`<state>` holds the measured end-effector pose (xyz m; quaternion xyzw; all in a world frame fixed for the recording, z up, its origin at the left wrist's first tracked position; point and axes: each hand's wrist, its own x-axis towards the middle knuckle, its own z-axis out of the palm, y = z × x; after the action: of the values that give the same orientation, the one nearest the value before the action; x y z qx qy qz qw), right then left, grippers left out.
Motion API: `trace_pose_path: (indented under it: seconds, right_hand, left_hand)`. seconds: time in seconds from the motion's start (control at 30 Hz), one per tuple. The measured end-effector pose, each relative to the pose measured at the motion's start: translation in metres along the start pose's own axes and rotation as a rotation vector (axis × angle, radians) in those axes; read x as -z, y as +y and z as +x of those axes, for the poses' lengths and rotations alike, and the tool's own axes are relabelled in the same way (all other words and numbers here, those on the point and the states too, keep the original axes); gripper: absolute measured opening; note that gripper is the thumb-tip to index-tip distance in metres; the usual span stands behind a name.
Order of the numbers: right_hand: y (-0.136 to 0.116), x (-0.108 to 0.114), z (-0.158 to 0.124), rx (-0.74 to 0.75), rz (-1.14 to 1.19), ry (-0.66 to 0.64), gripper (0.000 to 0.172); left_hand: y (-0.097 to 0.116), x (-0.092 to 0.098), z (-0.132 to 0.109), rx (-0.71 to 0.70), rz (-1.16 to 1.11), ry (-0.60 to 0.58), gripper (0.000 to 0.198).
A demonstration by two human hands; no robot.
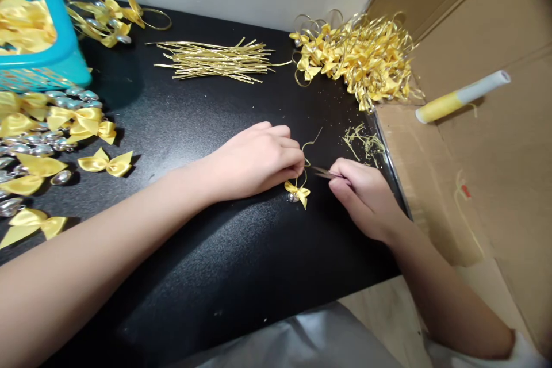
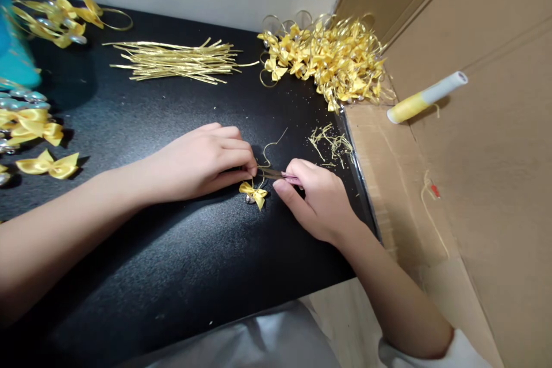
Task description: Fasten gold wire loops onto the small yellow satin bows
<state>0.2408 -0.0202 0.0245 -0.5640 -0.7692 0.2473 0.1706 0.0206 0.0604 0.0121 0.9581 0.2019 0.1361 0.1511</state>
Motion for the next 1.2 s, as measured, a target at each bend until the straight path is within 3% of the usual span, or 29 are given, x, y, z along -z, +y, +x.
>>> trace_pose_path:
  seconds: [0.07,0.23,0.33,0.43,0.53,0.6,0.67,0.73,0.8,0.87,0.97,1.07,1.2]
  right_hand:
    - [0.006,0.000,-0.002,0.002,-0.068,-0.037,0.034]
    - [0.011,0.000,0.000,0.075,-0.049,0.025,0.031]
    - [0.015,0.006,0.002,0.028,-0.066,0.026,0.024]
    - [0.018,0.012,0.002,-0.051,-0.036,0.037,0.017]
    - [0.012,0.010,0.002,-0.172,0.123,0.029,0.022]
    - [0.003,0.002,0.005,-0.246,0.213,-0.018,0.027]
    - [-0.007,-0.008,0.010,-0.271,0.252,-0.074,0.028]
    - [-0.013,-0.015,0.015,-0.288,0.260,-0.070,0.026]
    - [-0.015,-0.017,0.018,-0.297,0.263,-0.007,0.021]
    - [-0.013,-0.013,0.018,-0.263,0.252,0.048,0.022]
    - [-0.008,0.001,0.011,-0.147,0.130,0.006,0.029]
    - [-0.007,0.009,0.005,-0.092,-0.105,-0.078,0.040]
    - [-0.011,0.008,0.006,-0.065,-0.363,-0.084,0.041]
  left_hand:
    - [0.000,0.000,0.000,0.006,-0.021,-0.003,0.017]
    - [-0.001,-0.001,-0.001,0.032,-0.125,-0.001,0.016]
    - [0.000,0.003,-0.002,0.056,-0.200,0.068,0.019]
    - [0.002,0.010,-0.002,0.289,-0.227,0.138,0.017]
    - [0.006,0.016,-0.001,0.604,-0.269,-0.042,0.026]
    - [0.010,0.017,0.000,0.698,-0.343,-0.219,0.038]
    - [0.014,0.017,0.001,0.724,-0.428,-0.316,0.043]
    - [0.019,0.015,0.002,0.741,-0.454,-0.302,0.043]
    - [0.021,0.015,0.002,0.762,-0.379,-0.194,0.039]
    - [0.020,0.015,0.001,0.712,-0.289,-0.064,0.030]
    - [0.013,0.012,0.000,0.417,-0.200,0.051,0.012]
    - [0.004,0.006,0.000,0.156,-0.105,0.049,0.015]
    - [-0.003,0.001,0.000,0.096,-0.031,0.008,0.017]
